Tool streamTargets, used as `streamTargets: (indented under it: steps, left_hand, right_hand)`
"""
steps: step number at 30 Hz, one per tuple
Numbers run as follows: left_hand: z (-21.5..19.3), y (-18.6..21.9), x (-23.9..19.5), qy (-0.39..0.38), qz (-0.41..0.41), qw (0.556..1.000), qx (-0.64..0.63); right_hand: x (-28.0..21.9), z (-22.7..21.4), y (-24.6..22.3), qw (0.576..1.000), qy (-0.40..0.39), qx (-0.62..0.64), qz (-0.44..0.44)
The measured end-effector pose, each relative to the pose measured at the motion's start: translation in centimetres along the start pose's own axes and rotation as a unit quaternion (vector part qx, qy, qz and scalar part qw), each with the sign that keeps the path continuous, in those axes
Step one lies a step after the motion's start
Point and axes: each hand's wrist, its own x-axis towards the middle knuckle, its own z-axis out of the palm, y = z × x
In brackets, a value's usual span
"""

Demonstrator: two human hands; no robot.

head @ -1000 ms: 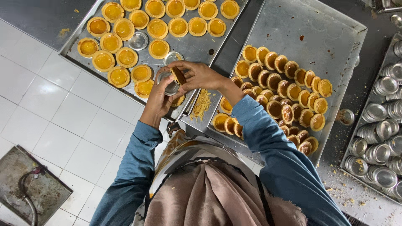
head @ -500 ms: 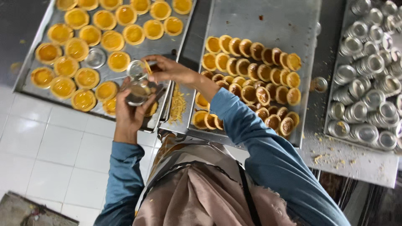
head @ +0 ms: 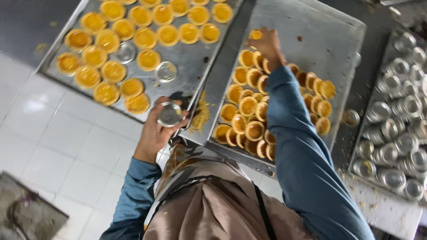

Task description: The person places small baked tarts into metal tins and then stacks them onto a tray.

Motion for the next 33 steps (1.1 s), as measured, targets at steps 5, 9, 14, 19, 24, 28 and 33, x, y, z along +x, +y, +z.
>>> streamTargets:
  steps: [5,9,14,19,24,28,33]
  left_hand:
    - [0.5,-0.2,-2.3,-0.002,-0.008,1.0,0.028]
    - [-1.2,-2.0,-1.8,0.093,-0.129,0.979,-0.125]
    - [-2.9,-3.0,-2.2,0.05,-0.096,0.987,-0.118]
    - [-4.8,-4.1,-2.5,0.014,-0.067,0.988,-0.135]
    - [-4.9,-3.2,-2.9,-0.001,-0.049,0.992,-0.12]
    - [-4.2,-0.9,-2.2,0.02,-0.025,0.993,-0.116]
    - [-2.5,3.0,-0.5,0.036,0.008,0.995,-0.089]
  right_hand:
    - [0.4,-1.3,-0.9,0.994,-0.086,-0.035,-0.051]
    - [-0.3,1.8,-9.2,0.972,-0.062,0.062,-0.218]
    - [-9.2,10.0,-23.1,0.9,-0.295,0.058,-0.317]
    - [-12.6,13.1,-29.1,0.888,-0.27,-0.046,-0.37]
    - [-10.4,11.3,-27.2,0.848,-0.437,0.23,-0.19]
    - [-9.3,9.8,-23.3,0.715,-0.528,0.445,-0.112]
    - [-11.5,5.5,-20.8,0.728,-0.518,0.372,-0.253]
